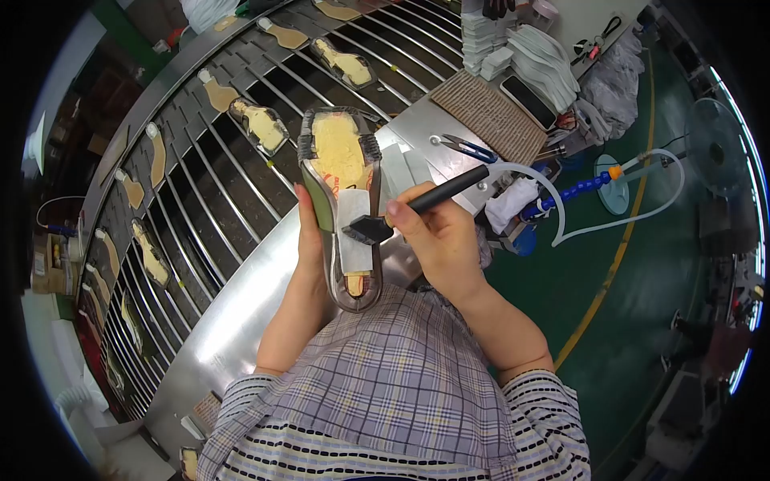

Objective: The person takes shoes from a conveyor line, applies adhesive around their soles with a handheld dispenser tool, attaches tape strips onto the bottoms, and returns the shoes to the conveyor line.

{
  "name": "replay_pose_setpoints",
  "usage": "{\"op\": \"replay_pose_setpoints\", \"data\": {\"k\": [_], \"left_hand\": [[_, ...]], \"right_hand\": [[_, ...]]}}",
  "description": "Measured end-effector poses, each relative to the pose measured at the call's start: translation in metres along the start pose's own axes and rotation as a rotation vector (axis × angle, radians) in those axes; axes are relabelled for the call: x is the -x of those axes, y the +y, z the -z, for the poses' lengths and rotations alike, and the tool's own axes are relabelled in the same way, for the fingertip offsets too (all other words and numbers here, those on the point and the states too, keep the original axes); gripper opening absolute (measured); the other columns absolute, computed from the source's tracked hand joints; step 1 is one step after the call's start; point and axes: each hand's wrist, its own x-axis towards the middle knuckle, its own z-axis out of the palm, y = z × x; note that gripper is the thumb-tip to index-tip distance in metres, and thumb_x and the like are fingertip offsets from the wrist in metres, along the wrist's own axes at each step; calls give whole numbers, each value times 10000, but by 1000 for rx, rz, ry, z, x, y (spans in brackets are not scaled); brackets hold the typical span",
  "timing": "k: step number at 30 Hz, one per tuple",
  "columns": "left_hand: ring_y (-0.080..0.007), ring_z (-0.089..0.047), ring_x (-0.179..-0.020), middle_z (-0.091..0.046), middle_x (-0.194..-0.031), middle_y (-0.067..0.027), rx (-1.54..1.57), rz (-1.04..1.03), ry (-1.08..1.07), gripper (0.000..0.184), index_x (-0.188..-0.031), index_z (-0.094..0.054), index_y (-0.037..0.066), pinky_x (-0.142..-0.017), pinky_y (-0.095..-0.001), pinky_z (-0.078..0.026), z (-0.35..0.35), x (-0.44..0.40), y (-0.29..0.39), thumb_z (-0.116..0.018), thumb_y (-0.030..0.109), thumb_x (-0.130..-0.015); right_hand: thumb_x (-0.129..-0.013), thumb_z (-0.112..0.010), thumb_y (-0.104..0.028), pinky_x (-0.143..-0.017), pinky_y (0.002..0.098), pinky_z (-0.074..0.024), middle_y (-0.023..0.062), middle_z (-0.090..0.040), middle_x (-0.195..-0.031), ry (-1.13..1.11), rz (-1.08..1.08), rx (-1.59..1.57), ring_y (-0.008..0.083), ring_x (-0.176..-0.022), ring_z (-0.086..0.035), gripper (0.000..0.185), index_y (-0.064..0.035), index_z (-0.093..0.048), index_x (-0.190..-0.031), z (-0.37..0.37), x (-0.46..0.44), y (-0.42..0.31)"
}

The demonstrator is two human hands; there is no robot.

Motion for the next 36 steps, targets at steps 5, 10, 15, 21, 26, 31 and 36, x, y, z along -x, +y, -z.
{"op": "replay_pose_setpoints", "data": {"k": [5, 10, 15, 21, 26, 31, 36], "left_hand": [[-212, -549, -1111, -534, -1248, -124, -3, -5, 29, 653, -1327, -391, 22, -946, -334, -444, -5, 1, 0, -312, 553, -956], [-186, -573, -1056, -562, -1200, -108, 17, -10, 66, 609, -1300, -422, 26, -900, -312, -472, -6, 1, 2, -313, 525, -968], [-190, -573, -1056, -548, -1218, -113, -13, -13, 76, 586, -1318, -398, 39, -900, -314, -473, -9, 2, -2, -316, 506, -974], [-164, -591, -1006, -583, -1164, -83, -87, 62, 55, 702, -1312, -440, 61, -837, -287, -505, -15, 9, -9, -229, 617, -939], [-199, -608, -1016, -564, -1210, -127, 106, 132, 24, 671, -1346, -391, 39, -845, -295, -519, 1, 12, -6, -272, 571, -954], [-203, -640, -823, -628, -985, -104, 318, -93, 61, 734, -1137, -559, 54, -666, -294, -550, 45, 11, 21, -351, 700, -858], [-203, -640, -779, -632, -951, -106, 194, -351, 339, 679, -1166, -548, 52, -650, -309, -550, 110, 21, 88, -348, 642, -895]], "right_hand": [[-820, -699, -160, -558, 226, -395, 17, -568, -756, 2, 352, 459, 91, -643, -506, 164, -44, -595, -871, 4, 3, 4], [-738, -748, -153, -555, 304, -439, 50, -582, -771, -128, 759, 781, 225, -654, -546, 179, -76, -612, -827, 3, 17, -19], [-757, -737, -147, -625, 323, -417, 49, -595, -757, -182, 568, 584, 228, -678, -533, 164, -59, -607, -805, 13, 1, -19], [-782, -718, -111, -461, 234, -318, 18, -571, -757, -35, 618, 622, 118, -621, -459, 129, -48, -613, -822, 23, -32, -15], [-819, -685, -69, -527, 200, -350, 38, -544, -789, 117, 587, 420, 85, -616, -449, 106, -20, -599, -855, 29, -27, -17], [-858, -620, -27, -641, 221, -393, 52, -547, -829, 116, 537, 438, 104, -695, -497, 45, -7, -582, -874, 34, -18, -10], [-913, -527, -28, -739, 219, -376, 42, -502, -852, 74, 419, 486, 105, -778, -475, 39, 6, -530, -895, 45, -7, 8]]}}
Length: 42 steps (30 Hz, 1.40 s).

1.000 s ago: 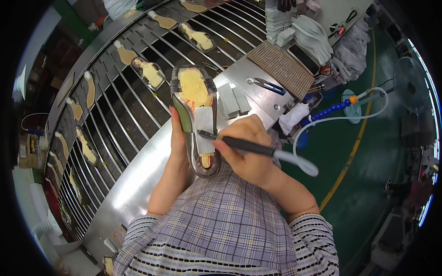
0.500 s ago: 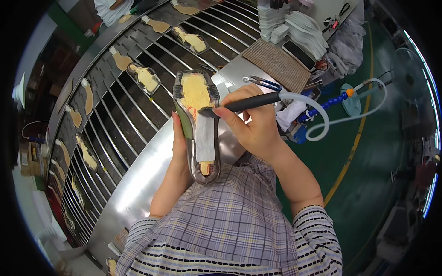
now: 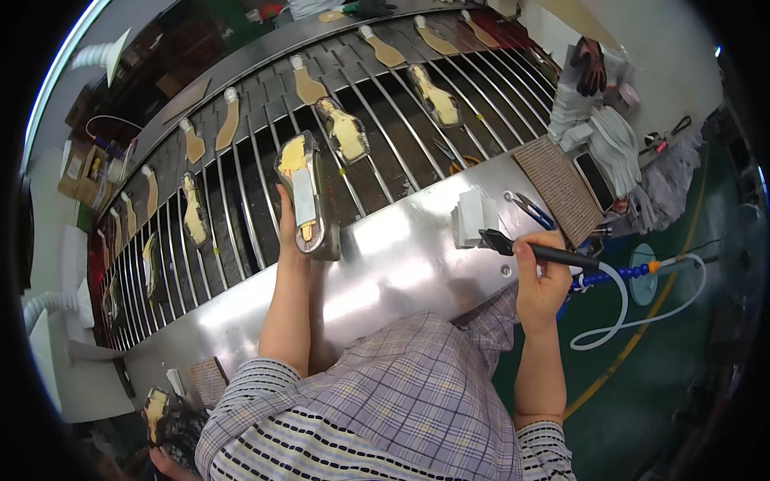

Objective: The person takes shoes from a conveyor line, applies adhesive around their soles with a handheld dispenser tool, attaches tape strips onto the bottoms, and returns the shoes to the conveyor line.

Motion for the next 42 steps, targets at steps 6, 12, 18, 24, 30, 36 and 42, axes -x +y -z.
{"op": "replay_pose_setpoints", "data": {"k": [6, 12, 18, 24, 30, 36, 42], "left_hand": [[-281, -587, -973, -588, -1116, -168, -214, -234, 38, 719, -1258, -494, 47, -848, -400, -486, 107, -82, 62, -313, 645, -904], [-313, -508, -1128, -581, -1195, -130, -194, -151, -4, 892, -1268, -489, 28, -998, -442, -356, 79, -81, 96, -280, 772, -820], [-293, -437, -1241, -433, -1355, -203, -911, -853, 359, 616, -1353, -368, -26, -1020, -352, -335, 18, -107, 81, -586, 326, -897], [-372, -350, -1297, -382, -1377, -230, -1608, -873, -359, 693, -1389, -306, 16, -1070, -407, -297, -57, -112, -44, -646, 112, -792], [-363, -233, -1363, -184, -1508, -145, -2223, -784, -382, 749, -1440, -255, 141, -1108, -445, -243, -48, -191, -130, -566, -5, -775], [-404, -359, -1275, -367, -1401, -163, -1832, -850, -356, 731, -1320, -480, 201, -1050, -421, -342, -54, -239, -134, -677, -18, -651], [-175, -602, -922, -627, -1016, -33, -819, -601, -215, 391, -1137, -603, 83, -822, -290, -468, -81, -220, -96, -743, 135, -776]], "right_hand": [[-926, -518, -45, -728, 205, -367, 27, -490, -838, -23, -86, -85, 92, -765, -457, 57, -1, -517, -890, -10, 12, 5], [-929, -523, -58, -703, 201, -361, 17, -487, -834, -34, -89, -104, 79, -750, -445, 58, -8, -518, -900, -14, 15, 4], [-933, -524, -78, -680, 194, -353, 11, -480, -823, 36, -103, -126, 77, -734, -444, 78, -13, -513, -892, -17, 29, 14], [-880, -577, -10, -679, 209, -394, 39, -499, -866, 26, -144, -162, 89, -737, -477, 48, 6, -552, -917, -19, 34, 17], [-905, -559, -69, -486, 186, -332, 33, -495, -787, 105, -160, -138, 51, -554, -421, 72, -2, -534, -912, -5, 46, 22], [-887, -579, -49, -505, 185, -353, 25, -526, -777, 209, -277, -122, 55, -574, -445, 74, 1, -544, -929, 16, 71, 36], [-832, -650, -6, -695, 200, -444, 59, -625, -872, 141, -411, -131, 94, -793, -578, 118, 14, -603, -938, 22, 70, 27]]}}
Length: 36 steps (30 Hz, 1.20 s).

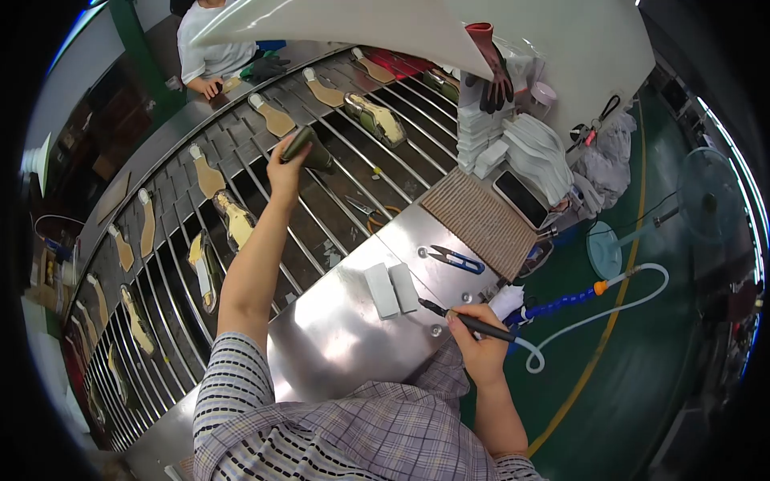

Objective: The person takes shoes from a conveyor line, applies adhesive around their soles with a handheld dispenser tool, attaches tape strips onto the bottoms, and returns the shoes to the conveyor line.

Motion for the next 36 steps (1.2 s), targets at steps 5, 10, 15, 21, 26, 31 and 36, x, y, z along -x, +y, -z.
{"op": "replay_pose_setpoints", "data": {"k": [5, 10, 15, 21, 26, 31, 36], "left_hand": [[-204, -597, -986, -614, -1093, -43, 549, 283, -110, 343, -1170, -543, 105, -828, -419, -513, 70, 81, 82, -613, 300, -896], [-290, -399, -1279, -413, -1386, -139, 704, 387, -101, 683, -1359, -369, 83, -1117, -475, -246, 81, 200, 141, -640, 432, -838], [-278, -368, -1292, -383, -1379, -161, 308, 215, -108, 872, -1344, -298, 55, -1089, -427, -312, 75, 288, 154, -831, 242, -679], [-256, -451, -1183, -493, -1271, -128, 363, 600, -101, 657, -1326, -374, 54, -963, -445, -417, 80, 322, 171, -665, 332, -807], [-272, -583, -1014, -581, -1142, -143, 955, 1218, 106, 463, -1262, -475, 84, -816, -515, -517, 72, 337, 168, -481, 374, -901], [-320, -577, -1057, -563, -1163, -184, 1157, 1006, 96, 416, -1267, -445, 88, -852, -485, -521, 67, 344, 167, -469, 300, -909], [-321, -464, -1218, -416, -1342, -187, 270, 280, 37, 502, -1318, -347, 80, -976, -423, -462, 55, 382, 136, -580, 132, -876]], "right_hand": [[-824, -661, -24, -673, 214, -435, 40, -581, -819, 20, 58, -40, 101, -738, -554, 95, 6, -619, -903, -5, -6, 1], [-819, -682, -62, -590, 202, -385, 32, -594, -776, -5, 95, -61, 79, -669, -516, 76, 3, -651, -844, -21, 3, -11], [-793, -714, -82, -536, 205, -341, 16, -591, -738, -64, 100, -16, 65, -608, -460, 82, -18, -667, -813, -35, 15, -11], [-756, -749, -99, -515, 213, -338, 2, -599, -738, -152, 151, 57, 71, -594, -452, 110, -37, -673, -805, -49, 37, -14], [-707, -787, -126, -514, 225, -372, 9, -603, -727, -229, 393, 151, 120, -591, -491, 168, -60, -669, -806, -67, 41, -8], [-662, -819, -157, -535, 284, -407, 46, -614, -733, -112, 720, 479, 193, -597, -548, 271, -52, -634, -830, -84, 39, -8], [-644, -809, -102, -520, 282, -412, 52, -631, -737, -235, 658, 374, 184, -602, -551, 245, -45, -644, -815, -78, 46, -14]]}}
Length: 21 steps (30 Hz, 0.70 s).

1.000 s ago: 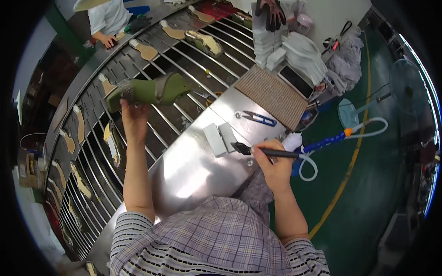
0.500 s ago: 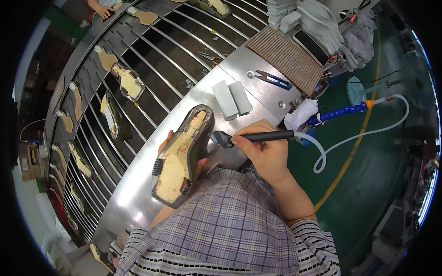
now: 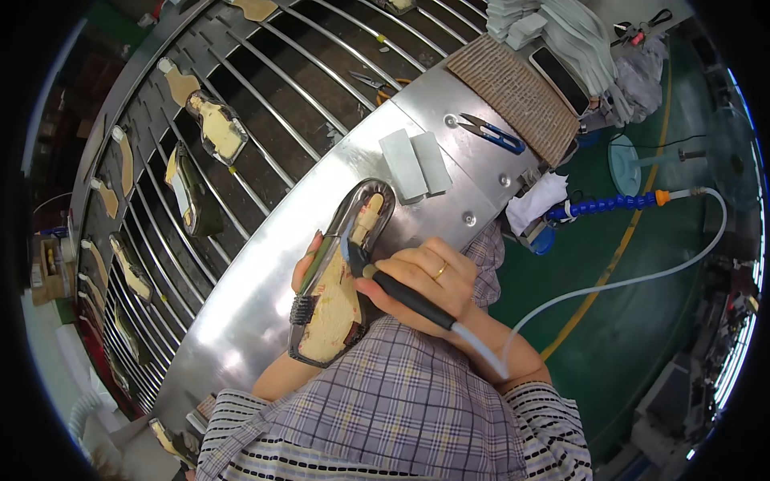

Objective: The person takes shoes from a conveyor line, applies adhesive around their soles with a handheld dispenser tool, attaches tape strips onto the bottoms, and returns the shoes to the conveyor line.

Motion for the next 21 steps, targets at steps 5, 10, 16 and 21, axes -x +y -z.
{"op": "replay_pose_setpoints", "data": {"k": [5, 10, 16, 21], "left_hand": [[-263, -483, -1189, -406, -1354, -144, -61, 27, -88, 560, -1392, -310, 137, -967, -430, -447, 13, 5, -14, -560, 195, -894], [-279, -481, -1190, -414, -1346, -156, -285, -198, -158, 579, -1382, -321, 133, -966, -441, -442, 15, 1, -19, -585, 198, -871], [-293, -478, -1192, -415, -1341, -172, -326, -304, -180, 615, -1373, -316, 114, -971, -440, -432, 14, -2, -20, -618, 165, -840], [-304, -476, -1193, -415, -1336, -186, -345, -344, -188, 646, -1365, -312, 99, -976, -438, -423, 12, -4, -21, -646, 137, -814]], "right_hand": [[-717, -760, -72, -550, 251, -396, 22, -616, -734, -36, -332, -245, 131, -641, -545, 112, -52, -668, -779, 8, 5, 33], [-745, -740, -84, -619, 295, -443, 54, -625, -807, 56, -352, -84, 200, -717, -572, 168, -41, -649, -880, 6, -1, 36], [-741, -740, -76, -648, 321, -464, 79, -635, -832, 18, -267, -12, 239, -736, -585, 213, -46, -625, -918, 4, -2, 40], [-739, -745, -94, -645, 328, -463, 78, -636, -821, 7, -228, -38, 239, -728, -583, 208, -49, -626, -904, 7, -2, 39]]}}
